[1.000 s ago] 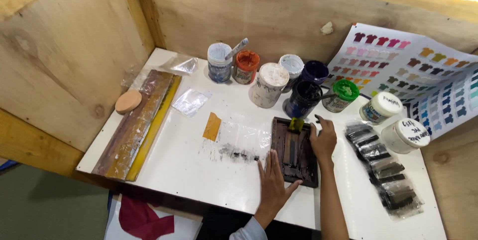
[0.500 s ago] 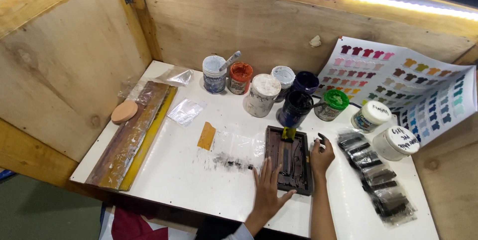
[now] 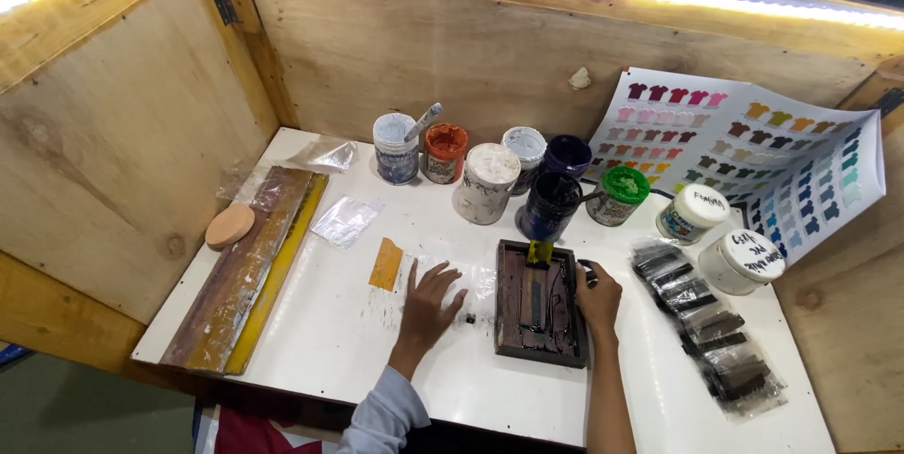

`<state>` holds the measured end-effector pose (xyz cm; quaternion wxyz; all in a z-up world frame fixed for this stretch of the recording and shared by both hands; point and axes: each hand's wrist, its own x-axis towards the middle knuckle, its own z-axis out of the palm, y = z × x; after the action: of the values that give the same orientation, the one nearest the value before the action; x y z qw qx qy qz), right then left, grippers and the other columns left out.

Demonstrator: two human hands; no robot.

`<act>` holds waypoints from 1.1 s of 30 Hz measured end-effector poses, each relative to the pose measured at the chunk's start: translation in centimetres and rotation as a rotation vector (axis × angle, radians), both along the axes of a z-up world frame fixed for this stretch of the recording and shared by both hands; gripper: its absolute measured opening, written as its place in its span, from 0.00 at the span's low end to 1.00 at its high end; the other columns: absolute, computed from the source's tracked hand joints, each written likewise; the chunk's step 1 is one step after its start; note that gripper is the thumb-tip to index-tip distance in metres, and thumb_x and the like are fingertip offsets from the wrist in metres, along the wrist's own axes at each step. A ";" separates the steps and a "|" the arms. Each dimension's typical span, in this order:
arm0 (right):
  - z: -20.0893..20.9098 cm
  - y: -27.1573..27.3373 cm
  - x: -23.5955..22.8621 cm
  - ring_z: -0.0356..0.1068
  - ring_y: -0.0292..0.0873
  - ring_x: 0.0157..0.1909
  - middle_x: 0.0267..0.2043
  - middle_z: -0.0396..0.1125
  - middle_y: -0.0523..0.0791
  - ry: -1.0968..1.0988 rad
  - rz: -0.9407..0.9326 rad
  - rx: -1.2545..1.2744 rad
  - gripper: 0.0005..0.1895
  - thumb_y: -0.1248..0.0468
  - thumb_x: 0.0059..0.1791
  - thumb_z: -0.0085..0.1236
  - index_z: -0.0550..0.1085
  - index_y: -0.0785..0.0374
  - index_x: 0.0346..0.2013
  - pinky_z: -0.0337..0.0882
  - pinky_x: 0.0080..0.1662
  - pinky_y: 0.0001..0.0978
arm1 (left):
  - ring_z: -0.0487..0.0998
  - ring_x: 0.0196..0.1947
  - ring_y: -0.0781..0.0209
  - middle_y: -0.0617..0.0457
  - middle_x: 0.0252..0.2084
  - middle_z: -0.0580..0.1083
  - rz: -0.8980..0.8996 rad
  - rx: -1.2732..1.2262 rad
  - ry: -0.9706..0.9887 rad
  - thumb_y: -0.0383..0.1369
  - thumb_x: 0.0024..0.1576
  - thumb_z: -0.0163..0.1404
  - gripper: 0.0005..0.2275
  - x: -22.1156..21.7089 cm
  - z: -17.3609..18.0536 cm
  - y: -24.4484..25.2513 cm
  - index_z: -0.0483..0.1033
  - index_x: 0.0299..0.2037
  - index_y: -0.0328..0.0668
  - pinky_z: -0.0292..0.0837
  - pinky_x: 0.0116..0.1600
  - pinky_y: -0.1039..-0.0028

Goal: The person uses a squeegee to spread dark ink across a printing block. They then press a plastic sheet onto the inked block to transfer the design and lift it to reveal the print. The person repeats this process, adding more ink to the block and printing onto additional sheets.

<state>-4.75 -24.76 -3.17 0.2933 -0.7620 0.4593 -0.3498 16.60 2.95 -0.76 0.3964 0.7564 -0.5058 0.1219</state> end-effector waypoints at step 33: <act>5.1 2.6 -0.7 0.79 0.58 0.37 0.28 0.76 0.50 0.327 0.105 0.064 0.25 0.43 0.48 0.62 0.80 0.56 0.50 0.78 0.42 0.55 | 0.72 0.63 0.61 0.52 0.58 0.76 -0.126 0.384 0.129 0.43 0.65 0.44 0.14 -1.7 3.6 0.8 0.80 0.51 0.49 0.34 0.76 0.48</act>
<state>-5.50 -22.15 1.97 0.2565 -0.8219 0.4715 -0.1907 14.87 3.75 2.84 0.2834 0.7913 -0.5394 -0.0505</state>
